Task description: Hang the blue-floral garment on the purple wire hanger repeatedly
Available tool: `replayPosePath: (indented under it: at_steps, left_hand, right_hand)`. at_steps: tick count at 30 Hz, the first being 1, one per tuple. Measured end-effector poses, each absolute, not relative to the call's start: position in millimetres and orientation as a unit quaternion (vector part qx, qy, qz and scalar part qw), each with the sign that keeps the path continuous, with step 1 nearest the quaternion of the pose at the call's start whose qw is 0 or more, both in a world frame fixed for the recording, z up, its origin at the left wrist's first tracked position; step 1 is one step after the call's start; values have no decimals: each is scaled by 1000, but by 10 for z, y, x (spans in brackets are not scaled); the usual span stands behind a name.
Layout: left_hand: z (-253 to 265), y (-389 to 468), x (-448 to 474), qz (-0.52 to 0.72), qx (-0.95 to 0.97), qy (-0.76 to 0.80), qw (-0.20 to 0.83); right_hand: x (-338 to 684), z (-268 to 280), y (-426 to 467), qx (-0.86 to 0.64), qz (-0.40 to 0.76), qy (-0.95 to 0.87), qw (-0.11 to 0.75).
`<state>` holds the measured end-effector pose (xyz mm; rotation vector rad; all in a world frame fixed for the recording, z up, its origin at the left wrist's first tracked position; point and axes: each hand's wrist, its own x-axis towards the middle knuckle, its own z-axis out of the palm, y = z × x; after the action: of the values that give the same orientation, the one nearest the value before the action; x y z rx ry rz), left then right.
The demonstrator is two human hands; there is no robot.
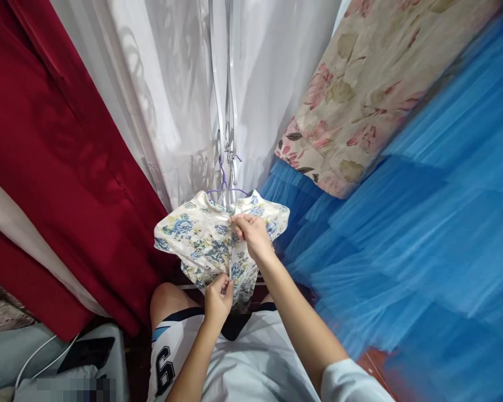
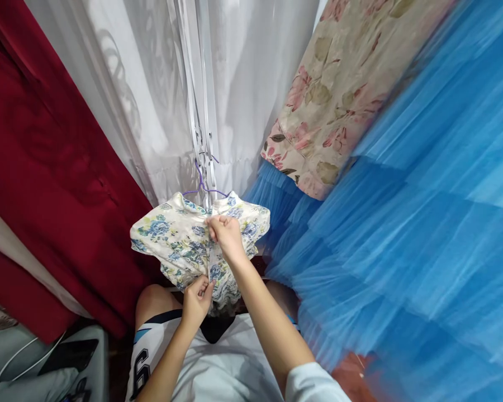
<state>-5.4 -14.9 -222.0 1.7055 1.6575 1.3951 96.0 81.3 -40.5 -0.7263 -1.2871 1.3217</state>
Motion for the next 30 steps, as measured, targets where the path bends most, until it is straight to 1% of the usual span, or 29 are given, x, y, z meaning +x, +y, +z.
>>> replayPosePath:
  at_steps: [2, 4, 6, 8, 10, 12, 14, 16, 18, 20, 23, 25, 27, 28, 29, 30]
  left_hand:
    - [-2261, -142, -57, 502, 595, 590, 215]
    - [-2273, -144, -65, 516, 579, 586, 235]
    - [-2205, -153, -90, 542, 563, 579, 236]
    - [-2005, -147, -139, 576, 545, 568, 221]
    - [-1659, -96, -212, 616, 531, 550, 191]
    - [-1218, 17, -300, 645, 545, 519, 132]
    - [-785, 180, -379, 630, 602, 484, 78]
    - [-459, 345, -423, 585, 665, 463, 36]
    - [-275, 461, -419, 550, 703, 451, -10]
    - [-197, 509, -392, 545, 708, 446, -52]
    - [-155, 517, -454, 598, 654, 454, -98]
    - [-143, 542, -661, 667, 571, 466, -109]
    - [-173, 598, -997, 755, 458, 464, -75]
    - [-217, 629, -1185, 800, 393, 453, -29]
    - [-283, 657, -1365, 844, 313, 434, 40]
    - [-372, 675, -1518, 873, 226, 411, 132]
  right_hand:
    - [851, -171, 923, -296, 545, -533, 576]
    - [770, -82, 936, -298, 531, -534, 586]
    - [745, -114, 882, -309, 525, -541, 580]
    - [769, -198, 808, -321, 523, -543, 574]
    - [819, -266, 746, -328, 515, -545, 575]
    - [865, -286, 706, -325, 504, -558, 573]
    - [891, -272, 689, -316, 496, -578, 566]
    - [894, -263, 699, -308, 491, -595, 557]
    - [876, -300, 737, -314, 469, -610, 556]
    - [849, -397, 794, -341, 422, -626, 560]
    - [817, -629, 847, -390, 369, -652, 535]
    - [811, -792, 818, -400, 381, -662, 506]
    - [803, -925, 736, -394, 405, -665, 489]
    - [792, -977, 684, -390, 417, -664, 483]
    - [774, -1019, 631, -388, 429, -663, 474]
    - [750, -1053, 581, -388, 441, -662, 465]
